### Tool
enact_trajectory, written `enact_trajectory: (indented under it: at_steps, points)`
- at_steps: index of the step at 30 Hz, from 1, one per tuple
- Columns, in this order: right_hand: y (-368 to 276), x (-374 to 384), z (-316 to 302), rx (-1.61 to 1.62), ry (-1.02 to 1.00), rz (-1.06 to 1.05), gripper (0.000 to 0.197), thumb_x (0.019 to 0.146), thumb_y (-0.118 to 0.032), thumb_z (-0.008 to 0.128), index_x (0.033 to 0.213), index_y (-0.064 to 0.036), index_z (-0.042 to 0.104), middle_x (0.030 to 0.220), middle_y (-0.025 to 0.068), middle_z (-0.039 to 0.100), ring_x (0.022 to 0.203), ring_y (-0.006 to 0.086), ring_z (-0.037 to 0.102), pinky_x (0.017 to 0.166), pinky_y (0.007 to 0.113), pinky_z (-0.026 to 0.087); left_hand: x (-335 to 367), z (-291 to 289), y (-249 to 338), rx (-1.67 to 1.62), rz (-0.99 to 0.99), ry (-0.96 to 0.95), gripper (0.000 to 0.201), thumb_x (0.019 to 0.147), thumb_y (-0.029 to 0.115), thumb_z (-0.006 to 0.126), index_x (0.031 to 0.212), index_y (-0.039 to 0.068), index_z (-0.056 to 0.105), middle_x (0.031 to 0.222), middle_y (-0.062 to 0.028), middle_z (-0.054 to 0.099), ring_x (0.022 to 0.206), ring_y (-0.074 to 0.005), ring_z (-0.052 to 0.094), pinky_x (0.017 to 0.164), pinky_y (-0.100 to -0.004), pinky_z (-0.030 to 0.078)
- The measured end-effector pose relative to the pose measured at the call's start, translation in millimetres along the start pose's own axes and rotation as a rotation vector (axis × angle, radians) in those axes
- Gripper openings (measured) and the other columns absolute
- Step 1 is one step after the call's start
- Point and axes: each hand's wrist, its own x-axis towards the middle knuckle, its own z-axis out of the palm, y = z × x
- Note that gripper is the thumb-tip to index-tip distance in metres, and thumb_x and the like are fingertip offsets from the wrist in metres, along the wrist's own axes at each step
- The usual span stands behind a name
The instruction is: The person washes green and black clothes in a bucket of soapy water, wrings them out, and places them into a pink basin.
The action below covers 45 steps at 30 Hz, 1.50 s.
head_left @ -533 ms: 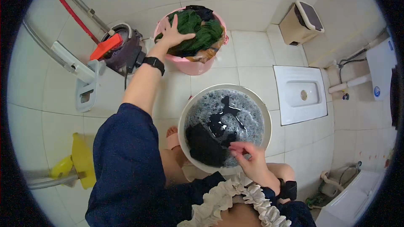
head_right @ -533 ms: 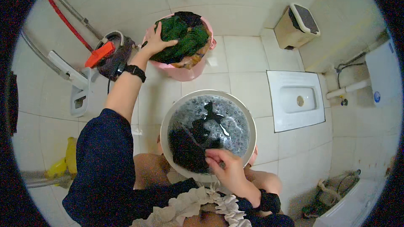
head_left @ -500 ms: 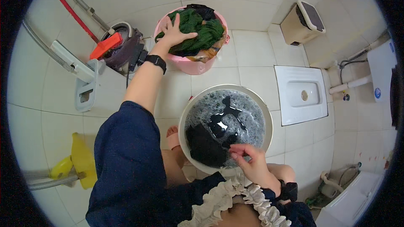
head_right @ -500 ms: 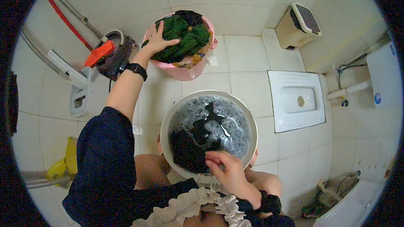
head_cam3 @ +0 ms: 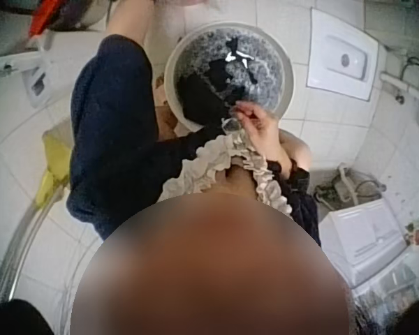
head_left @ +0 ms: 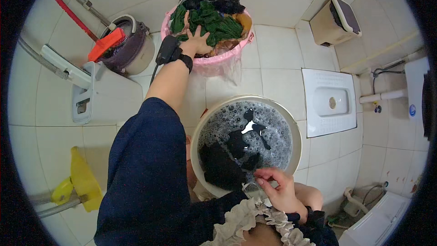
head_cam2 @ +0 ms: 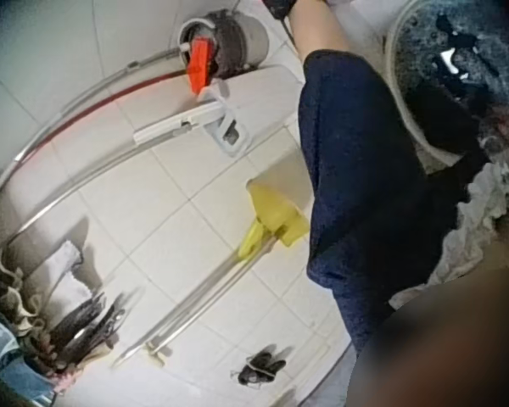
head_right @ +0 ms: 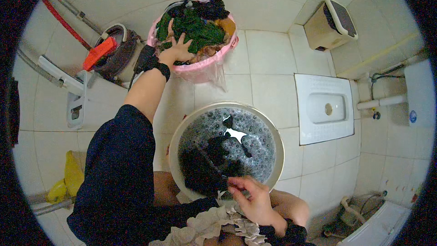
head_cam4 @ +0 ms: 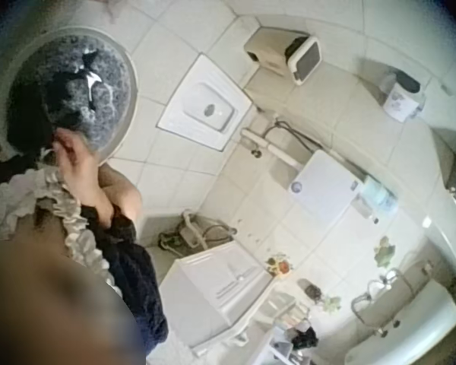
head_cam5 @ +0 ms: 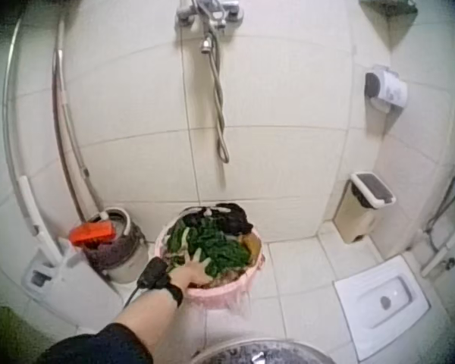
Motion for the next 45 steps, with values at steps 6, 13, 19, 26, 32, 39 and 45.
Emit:
enact_trajectory:
  at_steps: [6,13,19,26,32,39,45]
  points:
    - [2,0,-6,0.027,0.024,-0.009,0.020,0.073,-0.004,0.062,0.093,-0.0019,0.060,0.078,0.0104,0.061,0.070,0.0181,0.061,0.061,0.027,0.048,27,15,-1,0.241,0.060,0.081,0.066,0.072,0.049,0.052,0.130,0.025,0.032,0.138,-0.0126,0.022,0.122,-0.0417,0.020,0.093,-0.0584,0.025]
    - [7,-2,-11,-0.003,0.033,-0.028,0.018,0.073,-0.001,0.061,0.091,-0.0021,0.060,0.081,0.0100,0.061,0.071,0.0177,0.060,0.063,0.027,0.047,60,43,-14,0.379,0.125,-0.015,0.054,0.073,0.040,0.049,0.124,0.022,0.042,0.119,-0.0098,0.050,0.104,-0.0326,0.051,0.078,-0.0572,0.040]
    - [-1,-6,-17,0.049,0.007,-0.085,0.024,0.072,-0.003,0.062,0.096,-0.0020,0.058,0.082,0.0132,0.060,0.072,0.0261,0.060,0.062,0.032,0.048,-6,-29,11,-0.034,0.223,-0.144,0.063,0.061,0.032,0.063,0.115,0.001,0.050,0.122,-0.0202,0.045,0.108,-0.0313,0.048,0.089,-0.0396,0.039]
    - [-4,-13,-18,0.127,0.007,-0.129,0.022,0.074,-0.007,0.062,0.096,-0.0033,0.057,0.081,0.0129,0.058,0.073,0.0282,0.058,0.062,0.033,0.047,-11,-47,-9,-0.187,0.085,0.229,0.065,0.052,0.025,0.067,0.108,-0.005,0.052,0.095,-0.0275,0.057,0.093,-0.0326,0.057,0.085,-0.0355,0.043]
    - [-6,-18,-23,0.143,0.004,-0.166,0.022,0.074,-0.009,0.062,0.095,-0.0048,0.057,0.077,0.0118,0.057,0.071,0.0283,0.058,0.061,0.034,0.046,-15,-78,-60,-0.404,-0.176,0.913,0.048,0.066,0.029,0.067,0.104,0.002,0.056,0.097,-0.0202,0.059,0.094,-0.0321,0.056,0.081,-0.0384,0.043]
    - [-2,-15,-24,0.123,-0.011,-0.137,0.022,0.074,-0.011,0.062,0.094,-0.0055,0.058,0.078,0.0120,0.057,0.071,0.0281,0.058,0.060,0.034,0.046,-9,-28,-18,-0.170,-0.036,0.327,0.080,0.067,0.066,0.049,0.130,0.017,0.036,0.141,-0.0184,0.002,0.127,-0.0441,0.003,0.099,-0.0574,0.013]
    - [3,-14,-22,0.117,-0.014,-0.105,0.022,0.074,-0.010,0.062,0.096,-0.0049,0.058,0.080,0.0130,0.058,0.072,0.0285,0.058,0.062,0.034,0.047,-12,-5,-1,-0.015,-0.102,0.134,0.082,0.066,0.067,0.048,0.133,0.024,0.029,0.142,-0.0149,-0.010,0.124,-0.0498,-0.004,0.100,-0.0567,0.008]
